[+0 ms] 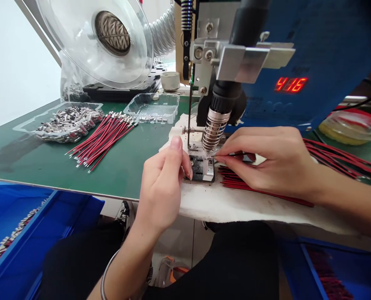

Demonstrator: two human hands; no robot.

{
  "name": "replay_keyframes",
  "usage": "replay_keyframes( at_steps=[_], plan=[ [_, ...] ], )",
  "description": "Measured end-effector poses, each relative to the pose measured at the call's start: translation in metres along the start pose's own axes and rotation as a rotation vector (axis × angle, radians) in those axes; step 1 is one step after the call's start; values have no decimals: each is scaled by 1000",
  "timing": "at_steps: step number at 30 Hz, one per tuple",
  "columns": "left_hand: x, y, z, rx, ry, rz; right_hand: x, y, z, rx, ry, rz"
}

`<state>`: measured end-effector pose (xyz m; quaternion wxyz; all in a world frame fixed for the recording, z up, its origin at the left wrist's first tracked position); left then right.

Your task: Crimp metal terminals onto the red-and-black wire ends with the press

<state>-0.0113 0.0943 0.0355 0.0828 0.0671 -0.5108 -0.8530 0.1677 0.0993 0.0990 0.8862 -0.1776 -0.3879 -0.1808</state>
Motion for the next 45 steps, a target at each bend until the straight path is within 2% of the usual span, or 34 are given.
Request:
replay_keyframes(
  at_steps=[13, 37, 45],
  plan=[
    [-2, 3, 0, 3, 4, -28, 2, 3, 1, -13, 1, 0],
    [0, 4, -1, 23, -13, 53, 3, -1, 1, 8, 4, -29],
    [-2, 5, -1, 14, -13, 46, 0, 3, 1, -31, -21, -21]
  ],
)
Point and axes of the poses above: each hand's wrist, its own z-axis towards the middle knuckle, its own x-axis out of the back of the hand, y = z × x, the point moved 10 cm from there along z, towards the middle knuckle, and after that the axes turned 10 degrees about -x, right-handed, at the moved point
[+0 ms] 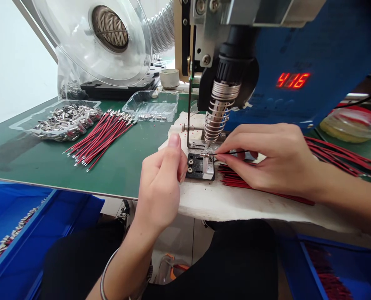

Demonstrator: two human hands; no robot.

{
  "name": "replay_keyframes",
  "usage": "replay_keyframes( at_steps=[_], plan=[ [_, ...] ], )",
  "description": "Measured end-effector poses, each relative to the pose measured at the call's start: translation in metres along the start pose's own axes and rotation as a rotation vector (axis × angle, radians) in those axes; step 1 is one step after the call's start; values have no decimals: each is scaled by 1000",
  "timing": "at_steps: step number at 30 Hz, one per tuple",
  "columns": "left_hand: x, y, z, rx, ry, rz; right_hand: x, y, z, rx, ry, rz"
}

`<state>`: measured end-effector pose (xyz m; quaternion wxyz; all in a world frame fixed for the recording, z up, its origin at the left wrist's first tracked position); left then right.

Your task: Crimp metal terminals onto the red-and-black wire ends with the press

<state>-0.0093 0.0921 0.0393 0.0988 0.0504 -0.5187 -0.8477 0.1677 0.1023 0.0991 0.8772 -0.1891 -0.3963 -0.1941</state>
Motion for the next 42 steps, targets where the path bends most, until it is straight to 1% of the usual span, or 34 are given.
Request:
replay_keyframes(
  at_steps=[4, 8, 14, 19, 23, 30, 36, 42],
  plan=[
    [-1, 2, 1, -17, -8, -6, 0, 2, 1, -14, -9, 18],
    [-1, 2, 0, -19, -11, -6, 1, 1, 2, 6, -1, 38],
    [-1, 1, 0, -19, -9, 8, -2, 6, 4, -56, -31, 64],
    [-2, 2, 0, -20, -9, -1, -1, 2, 4, -18, -20, 50],
    [-1, 2, 0, -21, -3, 9, -1, 4, 3, -42, -33, 69],
    [-1, 2, 0, -20, -11, 4, 0, 1, 3, -21, -20, 54],
    [0, 1, -1, -14, -2, 18, -1, 5, 4, -64, -33, 63],
    [-1, 3, 1, -19, -5, 25, -1, 5, 3, -57, -29, 57]
  ],
)
Point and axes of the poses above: each hand's wrist, its own z-axis towards the middle knuckle, its own x-axis out of the back of the hand, y = z × x, the point moved 10 cm from there along z, towards the middle knuckle, and after that the axes turned 10 degrees about -x, right-handed, at the moved point
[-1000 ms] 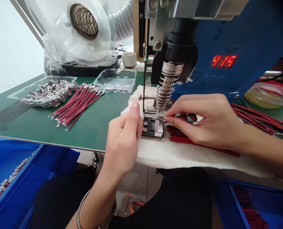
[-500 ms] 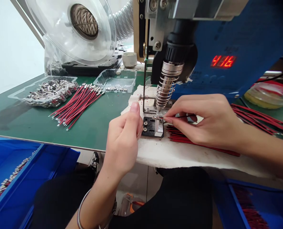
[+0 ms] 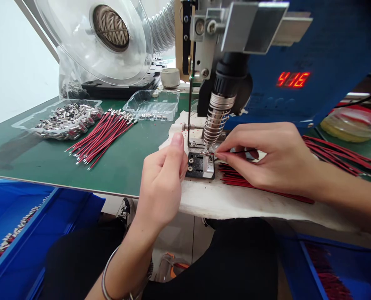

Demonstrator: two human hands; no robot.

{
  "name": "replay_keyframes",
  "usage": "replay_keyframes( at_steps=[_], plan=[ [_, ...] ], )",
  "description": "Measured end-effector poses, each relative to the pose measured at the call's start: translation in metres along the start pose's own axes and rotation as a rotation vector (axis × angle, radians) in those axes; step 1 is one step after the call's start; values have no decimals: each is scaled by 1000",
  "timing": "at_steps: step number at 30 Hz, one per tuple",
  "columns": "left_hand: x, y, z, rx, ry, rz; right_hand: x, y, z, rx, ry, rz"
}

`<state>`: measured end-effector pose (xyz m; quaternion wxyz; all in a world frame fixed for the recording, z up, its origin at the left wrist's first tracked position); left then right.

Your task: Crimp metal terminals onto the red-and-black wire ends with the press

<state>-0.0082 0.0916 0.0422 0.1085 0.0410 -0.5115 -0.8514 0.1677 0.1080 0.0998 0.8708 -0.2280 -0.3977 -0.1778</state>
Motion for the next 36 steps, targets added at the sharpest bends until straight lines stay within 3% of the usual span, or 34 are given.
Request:
replay_keyframes(
  at_steps=[36],
  plan=[
    [-1, -3, -1, -43, -26, -39, -1, -4, -3, 63, 11, -48]
  ],
)
Point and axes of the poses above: each hand's wrist, its own z-axis towards the middle knuckle, its own x-axis out of the back of the hand, y = z × x, the point moved 10 cm from there along z, towards the middle knuckle, and after that the axes turned 10 degrees about -x, right-handed, at the moved point
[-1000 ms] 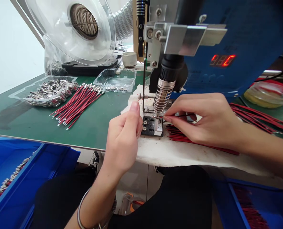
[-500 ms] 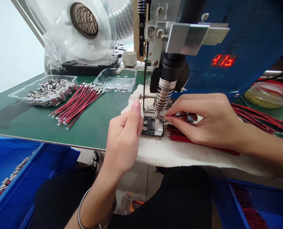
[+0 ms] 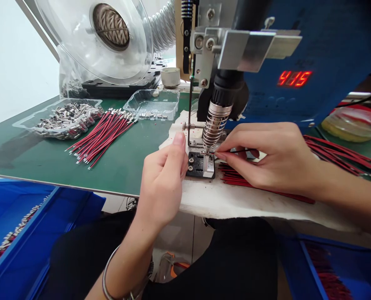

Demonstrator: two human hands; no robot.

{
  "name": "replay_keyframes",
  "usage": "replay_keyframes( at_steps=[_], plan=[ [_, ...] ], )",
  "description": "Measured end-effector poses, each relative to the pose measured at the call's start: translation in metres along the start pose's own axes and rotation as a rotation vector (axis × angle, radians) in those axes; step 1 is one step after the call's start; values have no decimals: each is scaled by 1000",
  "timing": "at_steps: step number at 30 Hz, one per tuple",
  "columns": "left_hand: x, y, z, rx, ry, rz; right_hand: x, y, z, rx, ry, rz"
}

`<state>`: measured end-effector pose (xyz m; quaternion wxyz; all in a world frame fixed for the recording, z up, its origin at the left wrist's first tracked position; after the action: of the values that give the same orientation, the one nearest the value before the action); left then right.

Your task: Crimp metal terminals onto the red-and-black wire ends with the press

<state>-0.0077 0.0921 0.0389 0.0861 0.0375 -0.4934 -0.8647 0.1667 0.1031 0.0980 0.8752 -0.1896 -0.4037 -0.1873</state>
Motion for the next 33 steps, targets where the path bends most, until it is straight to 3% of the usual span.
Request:
replay_keyframes(
  at_steps=[18, 33],
  plan=[
    [-1, 1, 1, 14, 18, -7, 4, -12, -7, 106, 105, -137],
    [0, 0, -1, 18, 17, -7, 12, -19, -6, 114, 190, -191]
  ],
)
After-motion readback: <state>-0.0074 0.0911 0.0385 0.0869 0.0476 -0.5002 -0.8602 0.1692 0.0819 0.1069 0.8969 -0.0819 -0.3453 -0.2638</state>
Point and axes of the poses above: each hand's wrist, its own z-axis towards the middle knuckle, its own x-axis out of the back of the hand, y = z × x, the point moved 10 cm from there along z, towards the middle knuckle, and after that the axes turned 10 degrees about -x, right-handed, at the moved point
